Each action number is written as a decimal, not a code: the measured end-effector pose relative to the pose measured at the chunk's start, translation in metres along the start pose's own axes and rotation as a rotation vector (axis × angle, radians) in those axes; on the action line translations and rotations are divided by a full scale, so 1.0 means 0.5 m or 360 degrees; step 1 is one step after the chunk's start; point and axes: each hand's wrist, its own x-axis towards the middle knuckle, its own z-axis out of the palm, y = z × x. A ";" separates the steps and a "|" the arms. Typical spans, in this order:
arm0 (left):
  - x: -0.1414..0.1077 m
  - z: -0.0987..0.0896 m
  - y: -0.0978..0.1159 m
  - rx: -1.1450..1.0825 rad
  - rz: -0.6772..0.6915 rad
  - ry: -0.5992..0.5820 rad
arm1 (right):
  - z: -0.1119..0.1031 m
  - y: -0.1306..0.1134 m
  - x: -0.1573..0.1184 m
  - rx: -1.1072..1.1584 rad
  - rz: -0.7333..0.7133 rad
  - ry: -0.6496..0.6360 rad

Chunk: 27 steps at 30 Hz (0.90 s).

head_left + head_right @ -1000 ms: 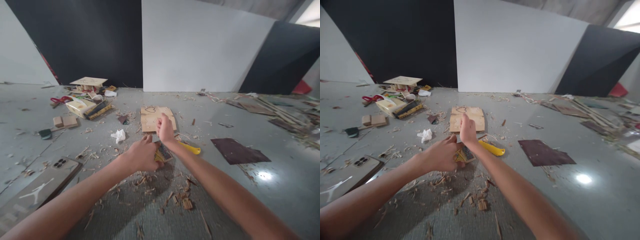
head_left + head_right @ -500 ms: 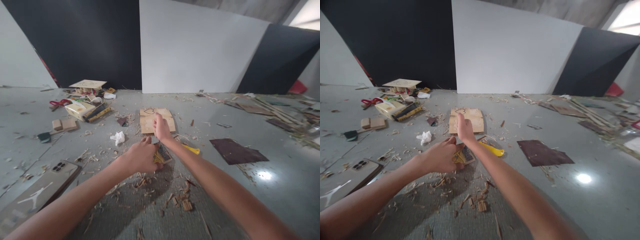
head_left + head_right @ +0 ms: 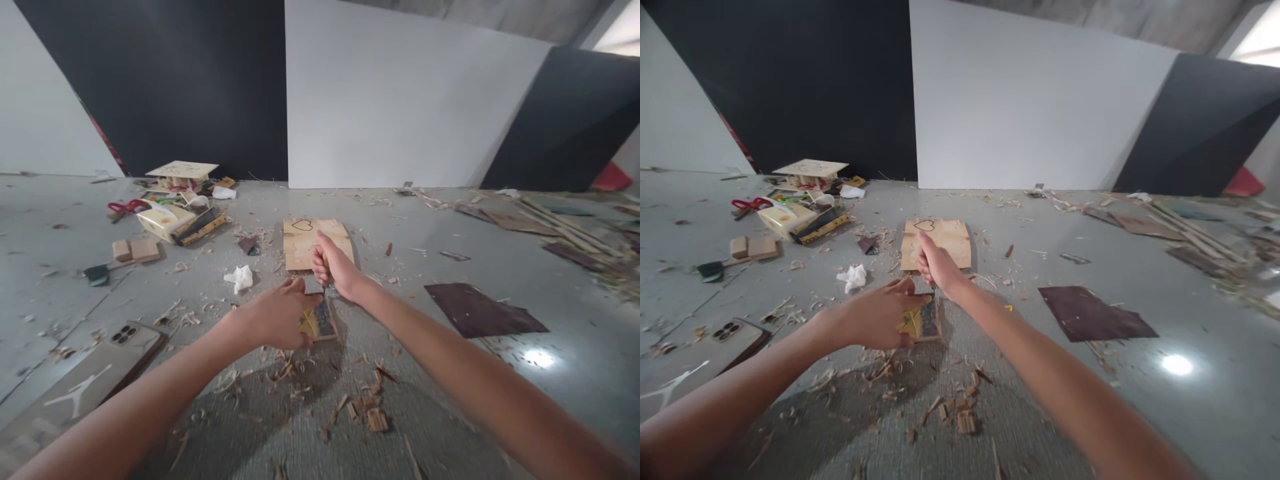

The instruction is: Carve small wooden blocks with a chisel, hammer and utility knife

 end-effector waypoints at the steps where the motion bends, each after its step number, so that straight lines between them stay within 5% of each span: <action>1: -0.002 -0.004 -0.002 -0.0008 0.0010 -0.0021 | -0.005 -0.005 -0.007 -0.0052 -0.0025 -0.0042; 9: -0.015 -0.046 0.004 -0.0097 -0.0101 -0.0279 | -0.037 -0.077 -0.071 -0.0876 -0.0345 -0.0063; 13: -0.017 -0.046 -0.001 -0.0121 -0.0056 -0.0240 | -0.044 -0.088 -0.090 -0.1176 -0.0359 -0.0085; 27: -0.020 -0.034 -0.014 -0.0105 0.0029 -0.0235 | -0.046 -0.103 -0.104 -0.1450 -0.0277 -0.0096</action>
